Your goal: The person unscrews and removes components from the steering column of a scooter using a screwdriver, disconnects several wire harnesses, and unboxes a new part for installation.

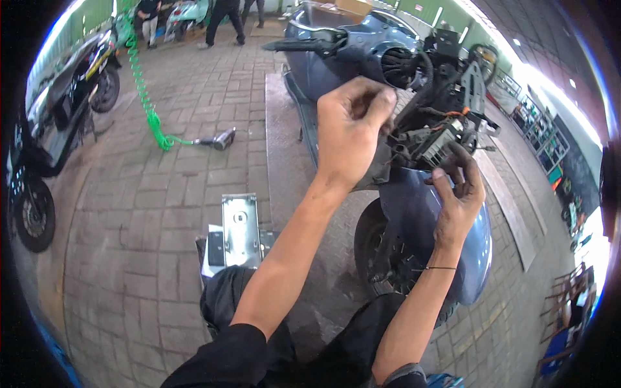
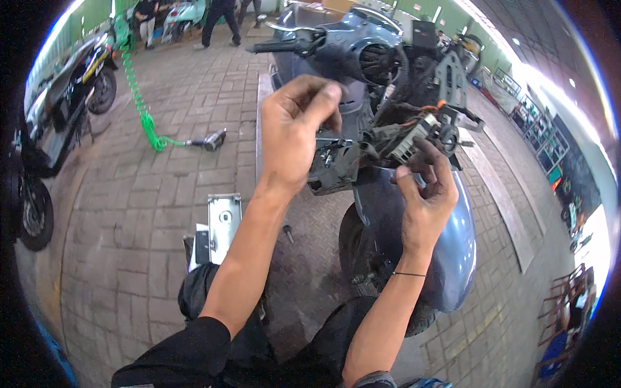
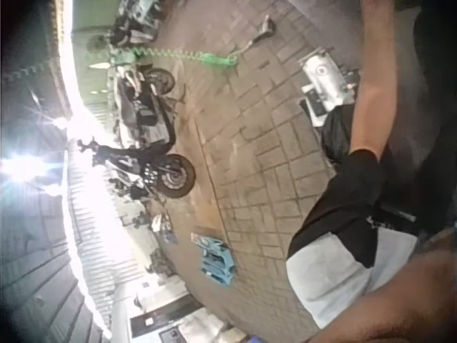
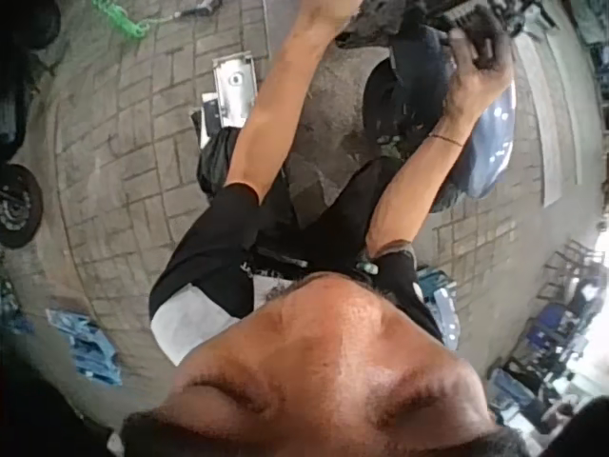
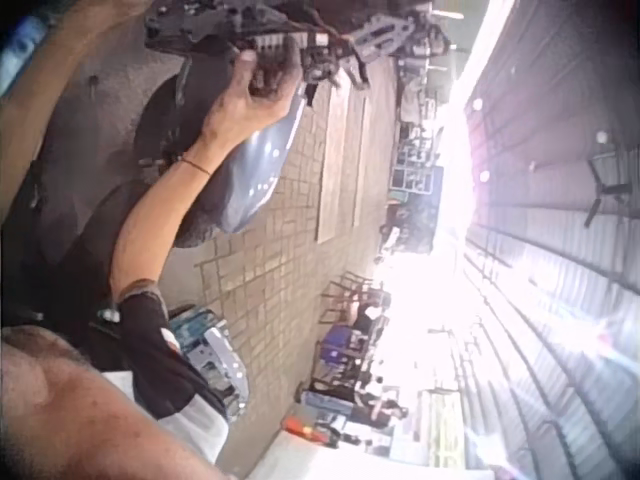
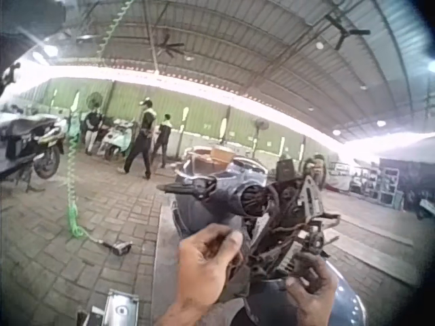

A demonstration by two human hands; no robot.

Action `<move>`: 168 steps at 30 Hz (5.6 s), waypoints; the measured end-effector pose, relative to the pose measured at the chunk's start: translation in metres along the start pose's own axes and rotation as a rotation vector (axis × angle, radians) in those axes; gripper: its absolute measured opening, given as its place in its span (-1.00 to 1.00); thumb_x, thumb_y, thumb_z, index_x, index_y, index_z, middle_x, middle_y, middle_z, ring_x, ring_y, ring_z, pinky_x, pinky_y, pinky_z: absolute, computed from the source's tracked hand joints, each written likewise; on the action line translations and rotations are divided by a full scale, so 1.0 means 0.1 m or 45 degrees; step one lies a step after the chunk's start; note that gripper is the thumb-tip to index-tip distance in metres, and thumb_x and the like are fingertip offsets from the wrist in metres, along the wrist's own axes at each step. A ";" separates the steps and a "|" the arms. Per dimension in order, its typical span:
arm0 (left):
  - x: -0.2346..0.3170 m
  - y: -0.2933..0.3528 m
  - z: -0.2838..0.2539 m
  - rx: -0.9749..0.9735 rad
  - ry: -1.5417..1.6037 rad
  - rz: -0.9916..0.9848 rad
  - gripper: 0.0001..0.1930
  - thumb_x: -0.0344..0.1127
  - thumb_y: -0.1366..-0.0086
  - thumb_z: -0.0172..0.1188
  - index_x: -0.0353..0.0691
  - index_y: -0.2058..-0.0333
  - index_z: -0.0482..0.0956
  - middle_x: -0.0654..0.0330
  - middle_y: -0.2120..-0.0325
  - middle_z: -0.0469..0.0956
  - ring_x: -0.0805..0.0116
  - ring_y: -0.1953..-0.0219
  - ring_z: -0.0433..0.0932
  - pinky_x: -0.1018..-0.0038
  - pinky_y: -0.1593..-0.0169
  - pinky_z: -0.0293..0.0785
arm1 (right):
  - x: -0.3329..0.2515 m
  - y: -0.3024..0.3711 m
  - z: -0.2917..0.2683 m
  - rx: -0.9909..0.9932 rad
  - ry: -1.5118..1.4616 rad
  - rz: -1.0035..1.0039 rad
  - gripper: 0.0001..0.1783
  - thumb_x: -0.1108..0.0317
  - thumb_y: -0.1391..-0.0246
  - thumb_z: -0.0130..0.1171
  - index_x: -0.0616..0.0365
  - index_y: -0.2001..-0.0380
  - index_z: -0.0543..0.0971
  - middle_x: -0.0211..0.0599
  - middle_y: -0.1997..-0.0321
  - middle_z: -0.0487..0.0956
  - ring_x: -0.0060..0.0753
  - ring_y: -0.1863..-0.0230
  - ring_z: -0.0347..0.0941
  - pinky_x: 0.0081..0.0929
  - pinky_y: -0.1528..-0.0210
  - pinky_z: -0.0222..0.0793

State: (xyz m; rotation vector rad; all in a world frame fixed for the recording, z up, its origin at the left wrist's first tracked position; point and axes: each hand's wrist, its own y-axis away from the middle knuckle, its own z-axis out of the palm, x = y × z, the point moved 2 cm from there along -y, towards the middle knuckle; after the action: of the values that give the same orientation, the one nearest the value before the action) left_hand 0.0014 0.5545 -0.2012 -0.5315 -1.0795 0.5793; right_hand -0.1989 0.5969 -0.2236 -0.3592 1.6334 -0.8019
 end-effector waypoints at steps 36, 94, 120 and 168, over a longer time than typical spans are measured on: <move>1.05 1.05 0.14 -0.321 0.307 0.694 -0.83 -0.36 -0.15 0.23 -0.27 0.29 0.55 0.09 0.38 0.52 0.09 0.24 0.54 0.15 0.13 0.40 | -0.26 0.48 1.36 -1.355 0.910 0.284 -0.51 0.56 -0.02 0.32 0.24 -0.09 0.60 0.07 0.05 0.66 -0.05 0.03 0.63 -0.21 -0.04 0.50; 0.94 0.12 -3.54 1.195 -0.725 0.308 -0.84 -0.41 -0.39 0.15 -0.40 0.16 0.58 0.18 0.37 0.57 0.43 0.34 0.52 0.41 0.20 0.46 | 2.26 -0.30 3.46 -0.911 0.262 0.373 -0.73 0.39 -0.05 0.34 0.28 0.18 0.72 -0.03 0.25 0.74 -0.17 0.20 0.71 -0.32 0.04 0.58; 2.97 1.71 -2.27 0.572 -1.664 -2.279 -0.58 -0.04 -0.47 0.07 -0.35 0.08 0.60 0.02 0.25 0.66 0.03 0.23 0.64 0.06 -0.01 0.56 | 1.98 -6.49 3.69 -0.493 1.148 0.561 0.05 -0.18 0.19 0.45 -0.13 -0.40 0.34 0.18 -0.40 0.31 0.35 -0.41 0.23 0.08 -0.37 0.31; 4.80 -1.78 -0.35 1.116 0.614 -0.614 0.03 0.54 -0.27 -0.08 -0.18 -0.44 0.15 -0.03 -0.30 0.36 0.02 -0.28 0.45 0.05 -0.28 0.49 | -4.57 -3.57 2.39 -0.825 0.096 0.166 -0.26 0.48 0.11 0.42 0.11 -0.20 0.37 -0.09 -0.20 0.35 -0.10 -0.24 0.30 -0.20 -0.29 0.25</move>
State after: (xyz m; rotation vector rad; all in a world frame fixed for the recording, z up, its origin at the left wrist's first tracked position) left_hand 0.2346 0.7412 0.2164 0.3472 -0.3873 0.4078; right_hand 0.0646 0.5601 0.3446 -0.6716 1.9422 -0.1688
